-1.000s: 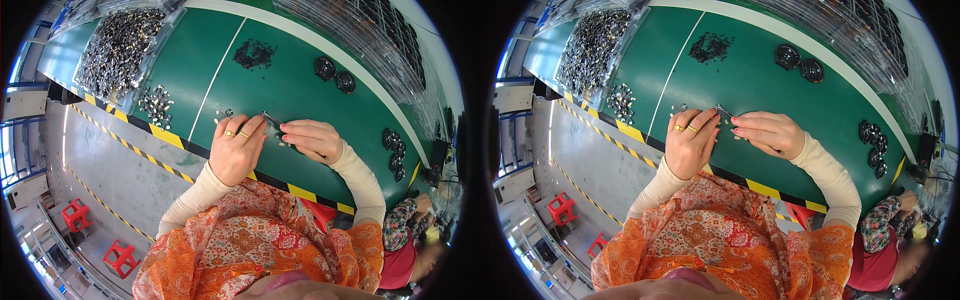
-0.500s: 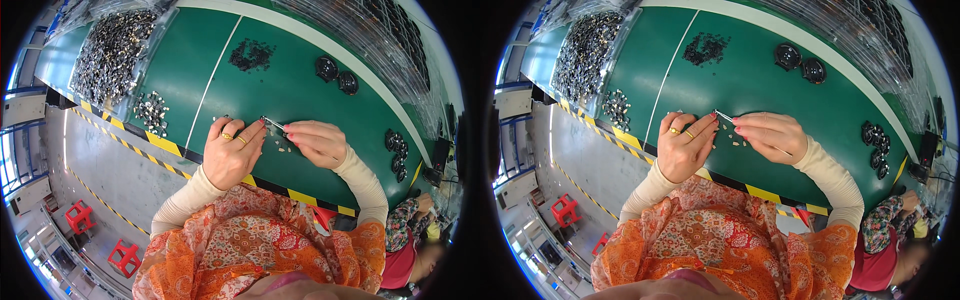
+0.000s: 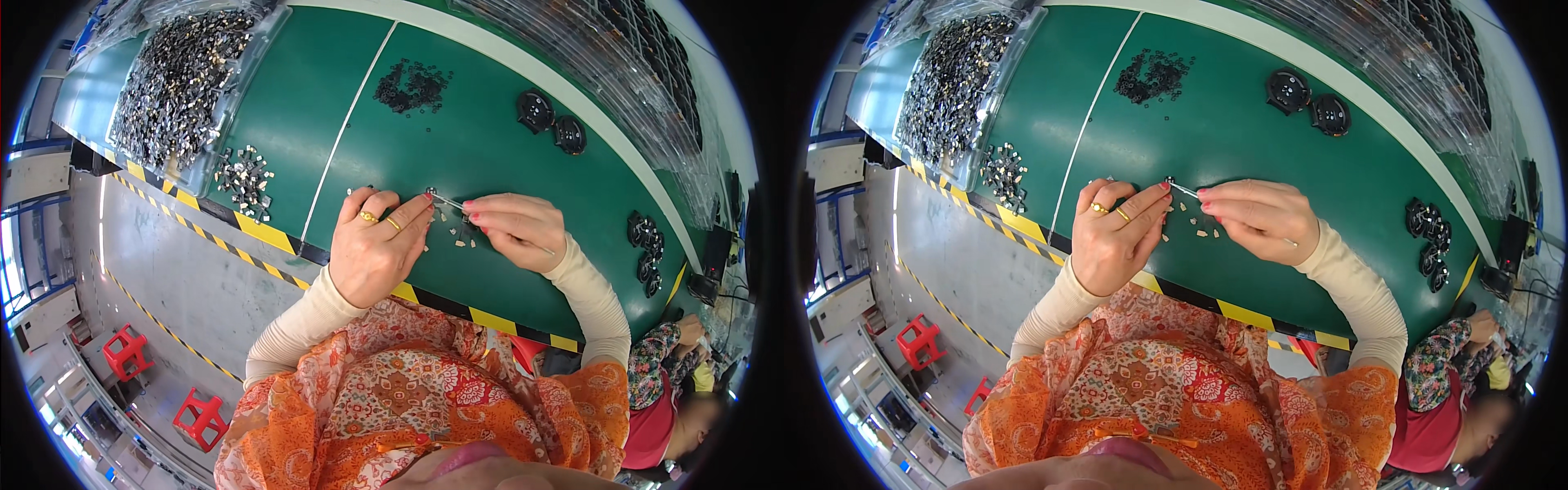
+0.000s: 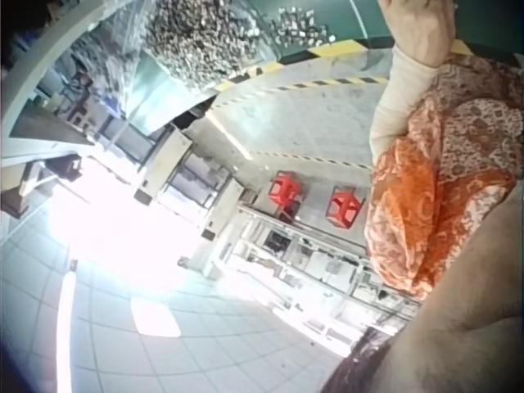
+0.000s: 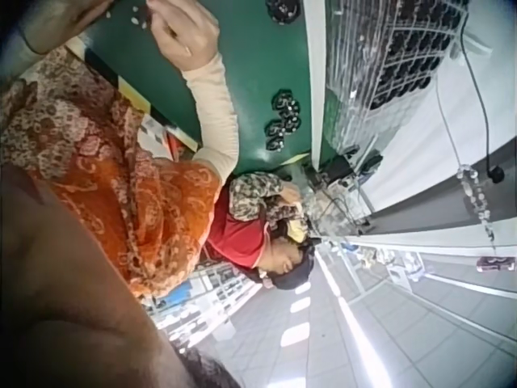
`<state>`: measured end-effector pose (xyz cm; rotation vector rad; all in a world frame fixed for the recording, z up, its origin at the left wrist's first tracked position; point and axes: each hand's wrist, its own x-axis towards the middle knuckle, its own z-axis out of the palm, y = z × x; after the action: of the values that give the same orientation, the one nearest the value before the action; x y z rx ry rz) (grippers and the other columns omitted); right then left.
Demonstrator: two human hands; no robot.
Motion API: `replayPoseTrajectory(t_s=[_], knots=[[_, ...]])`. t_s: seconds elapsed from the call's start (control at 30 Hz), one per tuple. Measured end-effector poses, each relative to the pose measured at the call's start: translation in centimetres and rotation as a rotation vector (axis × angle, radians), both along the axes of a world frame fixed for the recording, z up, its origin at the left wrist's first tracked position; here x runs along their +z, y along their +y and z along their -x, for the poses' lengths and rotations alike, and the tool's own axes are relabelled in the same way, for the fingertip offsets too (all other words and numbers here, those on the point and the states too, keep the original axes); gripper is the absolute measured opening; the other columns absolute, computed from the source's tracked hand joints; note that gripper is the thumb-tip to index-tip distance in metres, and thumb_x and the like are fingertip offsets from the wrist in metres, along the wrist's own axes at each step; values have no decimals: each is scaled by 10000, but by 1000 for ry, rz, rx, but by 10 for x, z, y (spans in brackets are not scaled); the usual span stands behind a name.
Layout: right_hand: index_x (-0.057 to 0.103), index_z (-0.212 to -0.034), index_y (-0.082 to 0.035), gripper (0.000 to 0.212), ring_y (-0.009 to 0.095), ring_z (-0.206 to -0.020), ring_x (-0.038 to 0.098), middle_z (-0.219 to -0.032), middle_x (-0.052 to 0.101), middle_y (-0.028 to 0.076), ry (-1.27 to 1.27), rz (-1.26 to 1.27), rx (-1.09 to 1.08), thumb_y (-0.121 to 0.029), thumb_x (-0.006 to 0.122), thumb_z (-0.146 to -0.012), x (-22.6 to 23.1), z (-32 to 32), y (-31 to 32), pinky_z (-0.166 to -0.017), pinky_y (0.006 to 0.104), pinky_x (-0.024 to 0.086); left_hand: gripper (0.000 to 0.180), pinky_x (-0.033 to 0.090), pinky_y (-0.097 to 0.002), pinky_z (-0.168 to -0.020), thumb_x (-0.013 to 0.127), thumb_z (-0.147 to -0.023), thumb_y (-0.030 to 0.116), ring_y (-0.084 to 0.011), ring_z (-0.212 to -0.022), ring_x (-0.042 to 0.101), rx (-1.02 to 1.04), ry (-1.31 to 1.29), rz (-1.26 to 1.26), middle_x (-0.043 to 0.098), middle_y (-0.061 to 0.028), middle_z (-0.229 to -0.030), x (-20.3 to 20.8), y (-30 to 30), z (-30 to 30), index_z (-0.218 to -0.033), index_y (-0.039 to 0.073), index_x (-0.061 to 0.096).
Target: Manually assembling small components into electronic fan housings using tweezers and moving trays along a production line.
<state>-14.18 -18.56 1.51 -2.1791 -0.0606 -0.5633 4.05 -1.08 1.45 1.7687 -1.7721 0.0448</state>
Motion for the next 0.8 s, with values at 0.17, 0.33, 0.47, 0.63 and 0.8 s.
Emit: replayPoseTrajectory(t_s=[0.17,0.33,0.47,0.63,0.8], knots=[[662,-1069,79,218,294,-1006,693,-1172,646,221,-2,-225,-163,117,535,-897,1,-3,-4,-853,340,576,252,454,-404,-858,716,-743,22,-236,-906,585,-16,-9,14,669,-46,-1127,-5,1,-1,-994,30,727],[648,-1121,100,222,304,-1041,676,-1213,622,220,23,-327,-284,105,558,-918,2,-29,-7,-900,337,564,317,464,-402,-834,695,-754,-24,-318,-951,570,-5,120,-2,570,-123,-1113,-1,2,0,-1069,16,678],[653,-1119,99,222,298,-1037,678,-1210,626,219,22,-324,-267,96,572,-912,-3,-33,-7,-894,335,564,317,469,-400,-825,683,-765,-44,-326,-943,572,36,179,32,578,-141,-1089,-1,4,1,-1073,15,641],[672,-1093,82,220,292,-1040,682,-1208,635,227,73,-170,-223,101,578,-895,2,-33,-11,-880,330,561,267,473,-394,-800,688,-762,-59,-314,-915,581,87,232,153,605,-124,-996,-7,13,0,-1006,23,618],[665,-1118,67,301,303,-1026,688,-1192,652,223,-43,1,-43,133,553,-846,4,-7,6,-884,353,551,262,462,-409,-832,715,-750,-15,-292,-942,589,56,31,121,639,-100,-1059,-6,37,10,-1004,31,670]])
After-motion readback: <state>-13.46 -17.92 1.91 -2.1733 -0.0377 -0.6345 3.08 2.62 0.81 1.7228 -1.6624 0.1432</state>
